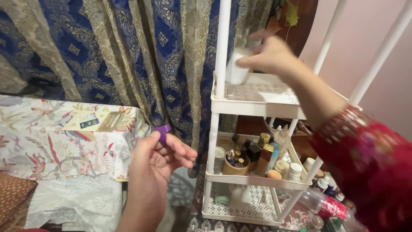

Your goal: The person disassembles a white plastic three-tier shelf by removing items and detaching the shelves from the vertical supports. They then place the disassembled parts on a bed and remove the remaining contents from the top tray.

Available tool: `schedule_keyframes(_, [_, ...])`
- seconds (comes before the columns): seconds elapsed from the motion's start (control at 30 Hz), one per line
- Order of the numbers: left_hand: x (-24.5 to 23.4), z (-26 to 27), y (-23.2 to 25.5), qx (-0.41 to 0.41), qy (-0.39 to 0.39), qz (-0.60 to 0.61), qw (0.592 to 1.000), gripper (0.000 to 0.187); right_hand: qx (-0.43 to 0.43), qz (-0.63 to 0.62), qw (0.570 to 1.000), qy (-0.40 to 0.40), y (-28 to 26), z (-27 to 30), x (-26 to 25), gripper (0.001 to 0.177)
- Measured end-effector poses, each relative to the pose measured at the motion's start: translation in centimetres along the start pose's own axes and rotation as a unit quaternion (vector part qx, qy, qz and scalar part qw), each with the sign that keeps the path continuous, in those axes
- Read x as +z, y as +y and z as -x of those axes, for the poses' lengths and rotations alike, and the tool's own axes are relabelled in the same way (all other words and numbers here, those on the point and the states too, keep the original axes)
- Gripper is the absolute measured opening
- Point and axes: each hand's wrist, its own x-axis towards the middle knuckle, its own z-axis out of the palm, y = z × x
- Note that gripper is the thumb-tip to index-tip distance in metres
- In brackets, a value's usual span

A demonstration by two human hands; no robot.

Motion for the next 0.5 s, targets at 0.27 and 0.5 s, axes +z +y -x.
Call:
schedule_keyframes(0.27, [-2.2, -0.1, -0.5, -0.016, 0.008, -0.012, 1.000, 0.044, -0.143, -0.250, 0.952, 0.106, -4.1, 12.1, -5.2, 0.066])
schedule_keyframes(0.5, [-6.3, 1.1, 1.4, -0.037, 0.058, 0.001, 0.998, 0.046, -0.076, -0.403, 0.912, 0.020, -3.5, 16.1, -1.6, 0.058])
